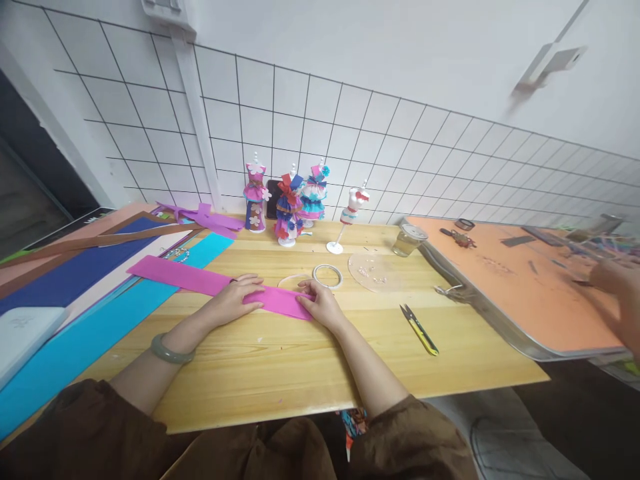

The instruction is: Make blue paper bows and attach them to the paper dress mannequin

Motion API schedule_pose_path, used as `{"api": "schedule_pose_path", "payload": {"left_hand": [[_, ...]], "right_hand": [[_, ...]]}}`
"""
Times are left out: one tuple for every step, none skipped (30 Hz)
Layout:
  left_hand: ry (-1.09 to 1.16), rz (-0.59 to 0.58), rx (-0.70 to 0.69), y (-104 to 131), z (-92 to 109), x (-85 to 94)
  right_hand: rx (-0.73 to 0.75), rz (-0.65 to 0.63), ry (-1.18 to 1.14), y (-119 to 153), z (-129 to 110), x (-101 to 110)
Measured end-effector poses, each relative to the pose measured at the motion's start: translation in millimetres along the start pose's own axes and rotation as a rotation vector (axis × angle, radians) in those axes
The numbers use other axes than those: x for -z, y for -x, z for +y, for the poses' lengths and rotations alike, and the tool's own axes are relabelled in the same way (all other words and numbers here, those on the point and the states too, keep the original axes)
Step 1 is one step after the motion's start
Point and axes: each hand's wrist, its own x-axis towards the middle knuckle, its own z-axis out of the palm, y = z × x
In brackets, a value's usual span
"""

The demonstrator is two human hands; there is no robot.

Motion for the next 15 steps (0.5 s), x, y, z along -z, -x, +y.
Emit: {"api": "schedule_pose_path", "payload": {"left_hand": [[0.001,-0.011,0.004,0.2,-1.1,-0.7],[0.001,-0.019,0.006,0.4,-2.0,-1.3],[0.0,-0.023,0.005,0.7,-2.7,-1.8],[-0.002,-0.026,0.003,1.1,-3.2,-2.0],[-0.006,-0.027,-0.001,1.4,-3.5,-2.1],[-0.011,-0.028,-0.006,1.7,-3.6,-2.1],[-0.017,-0.028,-0.011,2.0,-3.6,-1.9],[-0.024,-0.028,-0.016,2.2,-3.5,-1.7],[-0.03,-0.029,-0.02,2.4,-3.5,-1.4],[-0.036,-0.03,-0.021,2.4,-3.4,-1.2],[-0.04,-0.032,-0.022,2.4,-3.4,-0.9],[-0.04,-0.034,-0.022,2.3,-3.4,-0.8],[-0.039,-0.036,-0.022,2.1,-3.6,-0.7],[-0.037,-0.036,-0.023,2.0,-3.8,-0.7],[-0.034,-0.035,-0.023,1.9,-4.1,-0.8]], "right_hand": [[-0.001,0.002,0.003,0.2,-1.0,0.1],[-0.001,0.004,0.002,0.4,-1.9,0.1],[-0.001,0.003,-0.003,0.5,-2.6,0.0],[0.0,0.002,-0.01,0.6,-3.0,-0.1],[0.001,0.001,-0.019,0.7,-3.2,-0.3],[0.002,-0.002,-0.029,0.7,-3.0,-0.5],[0.001,-0.005,-0.037,0.7,-2.7,-0.8],[0.0,-0.006,-0.044,0.6,-2.1,-1.1],[-0.002,-0.007,-0.05,0.4,-1.5,-1.4],[-0.005,-0.006,-0.055,0.2,-0.8,-1.7],[-0.007,-0.005,-0.058,0.0,-0.1,-2.0],[-0.009,-0.004,-0.061,-0.2,0.4,-2.3],[-0.01,-0.003,-0.062,-0.4,0.8,-2.5],[-0.01,-0.003,-0.064,-0.5,1.1,-2.7],[-0.009,-0.002,-0.065,-0.6,1.4,-2.7]]}}
